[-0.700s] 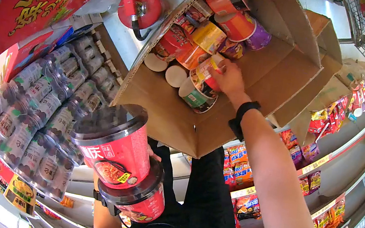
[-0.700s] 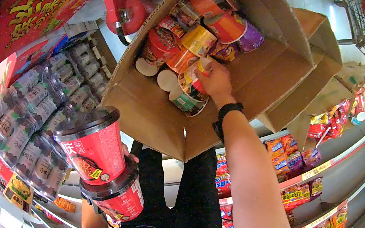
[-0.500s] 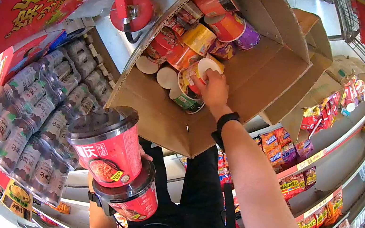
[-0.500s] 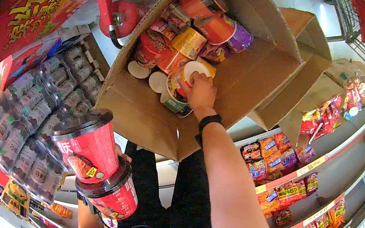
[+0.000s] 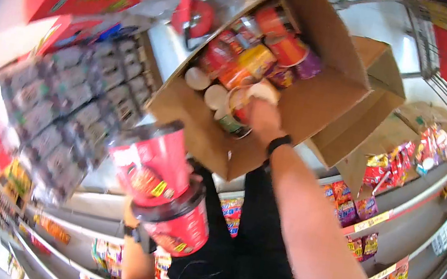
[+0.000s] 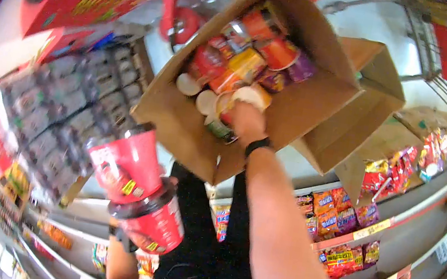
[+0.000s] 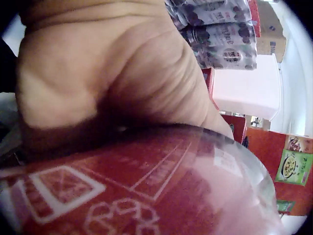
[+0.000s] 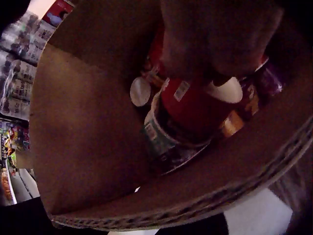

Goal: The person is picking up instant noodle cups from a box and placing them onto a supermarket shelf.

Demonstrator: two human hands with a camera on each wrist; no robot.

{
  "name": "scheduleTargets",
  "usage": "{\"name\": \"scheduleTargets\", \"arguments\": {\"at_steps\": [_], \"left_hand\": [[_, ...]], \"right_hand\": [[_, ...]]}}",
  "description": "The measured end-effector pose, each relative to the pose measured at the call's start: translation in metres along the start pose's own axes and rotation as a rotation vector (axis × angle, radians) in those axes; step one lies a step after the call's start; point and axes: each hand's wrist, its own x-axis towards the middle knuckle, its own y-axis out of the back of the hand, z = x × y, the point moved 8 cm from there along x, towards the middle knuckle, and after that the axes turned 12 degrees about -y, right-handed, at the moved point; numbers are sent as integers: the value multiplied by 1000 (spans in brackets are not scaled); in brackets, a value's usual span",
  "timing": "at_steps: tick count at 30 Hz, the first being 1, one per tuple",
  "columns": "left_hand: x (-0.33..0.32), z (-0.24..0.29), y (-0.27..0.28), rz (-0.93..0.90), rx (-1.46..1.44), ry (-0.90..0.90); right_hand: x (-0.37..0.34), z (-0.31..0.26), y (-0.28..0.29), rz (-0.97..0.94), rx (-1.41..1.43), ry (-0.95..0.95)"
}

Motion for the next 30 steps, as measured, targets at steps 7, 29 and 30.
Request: {"name": "scheduleTargets", "arguments": {"at_steps": [7,29,30], "left_hand": [[-112,-23,-16,187,-138,-280],[-659,33,31,594,-120,-1074],[-697,38,25,684,-50,-1129]], "right_hand": [[-31,35,101,2,181,305],[-770,-292,-71,-1395,168,472],[-783,-295,-87,-1423,137,516]]}}
